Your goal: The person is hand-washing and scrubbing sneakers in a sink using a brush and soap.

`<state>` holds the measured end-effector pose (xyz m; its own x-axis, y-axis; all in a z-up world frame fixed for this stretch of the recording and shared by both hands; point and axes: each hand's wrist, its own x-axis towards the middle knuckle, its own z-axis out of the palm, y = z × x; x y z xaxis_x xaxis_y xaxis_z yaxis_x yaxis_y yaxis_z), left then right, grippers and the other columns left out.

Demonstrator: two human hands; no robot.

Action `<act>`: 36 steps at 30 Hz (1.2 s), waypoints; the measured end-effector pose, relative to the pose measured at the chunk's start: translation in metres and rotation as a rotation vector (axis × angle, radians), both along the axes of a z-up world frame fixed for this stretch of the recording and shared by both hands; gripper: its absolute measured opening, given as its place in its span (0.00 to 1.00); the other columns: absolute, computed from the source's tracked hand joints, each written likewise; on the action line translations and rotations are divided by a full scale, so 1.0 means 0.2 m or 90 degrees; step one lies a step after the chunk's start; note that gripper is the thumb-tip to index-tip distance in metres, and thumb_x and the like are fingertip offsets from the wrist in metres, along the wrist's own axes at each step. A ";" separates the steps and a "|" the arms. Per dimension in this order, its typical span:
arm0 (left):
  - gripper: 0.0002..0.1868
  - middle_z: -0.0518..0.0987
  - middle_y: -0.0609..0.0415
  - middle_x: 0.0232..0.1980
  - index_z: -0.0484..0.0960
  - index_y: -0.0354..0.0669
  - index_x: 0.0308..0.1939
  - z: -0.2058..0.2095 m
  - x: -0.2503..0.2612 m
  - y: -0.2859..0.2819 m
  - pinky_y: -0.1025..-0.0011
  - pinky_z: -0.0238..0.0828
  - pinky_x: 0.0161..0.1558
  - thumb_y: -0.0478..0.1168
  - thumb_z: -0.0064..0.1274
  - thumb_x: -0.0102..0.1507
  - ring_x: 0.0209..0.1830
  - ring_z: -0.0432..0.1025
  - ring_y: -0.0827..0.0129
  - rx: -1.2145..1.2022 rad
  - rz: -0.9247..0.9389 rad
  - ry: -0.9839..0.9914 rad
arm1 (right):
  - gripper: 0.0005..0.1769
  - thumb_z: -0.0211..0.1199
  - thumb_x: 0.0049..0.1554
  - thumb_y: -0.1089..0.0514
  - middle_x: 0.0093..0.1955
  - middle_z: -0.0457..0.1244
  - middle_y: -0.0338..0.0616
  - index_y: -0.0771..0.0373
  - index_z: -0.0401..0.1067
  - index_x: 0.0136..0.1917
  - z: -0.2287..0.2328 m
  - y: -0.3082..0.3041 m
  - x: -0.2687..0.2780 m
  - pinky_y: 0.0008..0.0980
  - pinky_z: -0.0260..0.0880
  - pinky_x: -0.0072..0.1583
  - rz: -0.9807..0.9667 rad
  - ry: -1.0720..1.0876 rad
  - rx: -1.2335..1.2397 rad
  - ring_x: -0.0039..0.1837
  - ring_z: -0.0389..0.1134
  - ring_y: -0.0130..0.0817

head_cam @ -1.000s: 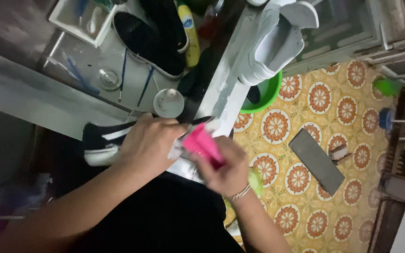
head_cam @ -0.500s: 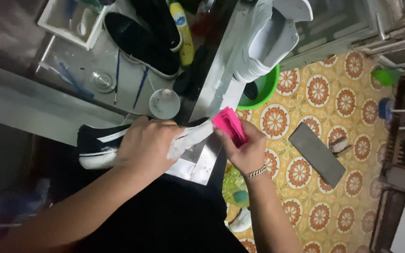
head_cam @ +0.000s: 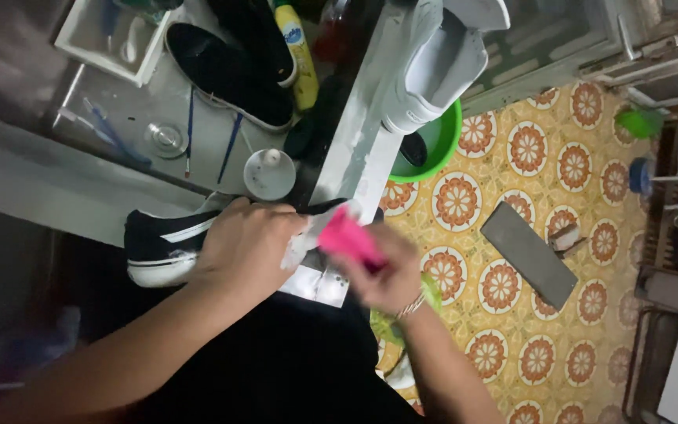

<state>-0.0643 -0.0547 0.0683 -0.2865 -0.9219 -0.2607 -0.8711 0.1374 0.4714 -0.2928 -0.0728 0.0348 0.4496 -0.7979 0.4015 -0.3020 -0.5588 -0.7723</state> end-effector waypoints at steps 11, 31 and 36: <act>0.20 0.84 0.54 0.42 0.87 0.51 0.43 0.04 0.01 0.00 0.56 0.73 0.42 0.42 0.67 0.45 0.37 0.76 0.48 -0.056 0.094 0.109 | 0.14 0.79 0.49 0.56 0.34 0.66 0.45 0.63 0.76 0.41 -0.07 -0.07 -0.07 0.36 0.68 0.41 -0.119 0.140 0.027 0.36 0.68 0.40; 0.19 0.84 0.58 0.41 0.88 0.56 0.44 0.01 0.02 -0.02 0.58 0.74 0.47 0.42 0.67 0.49 0.42 0.77 0.52 -0.005 0.099 0.054 | 0.11 0.75 0.50 0.58 0.33 0.66 0.42 0.62 0.78 0.44 0.03 -0.03 0.02 0.31 0.67 0.38 -0.154 0.129 0.117 0.34 0.67 0.34; 0.23 0.83 0.58 0.42 0.87 0.54 0.45 0.00 0.02 -0.02 0.58 0.74 0.47 0.43 0.69 0.45 0.43 0.77 0.52 0.000 0.101 0.041 | 0.08 0.74 0.51 0.58 0.32 0.64 0.42 0.62 0.76 0.41 0.03 0.00 0.02 0.32 0.65 0.38 -0.041 0.095 0.097 0.35 0.66 0.35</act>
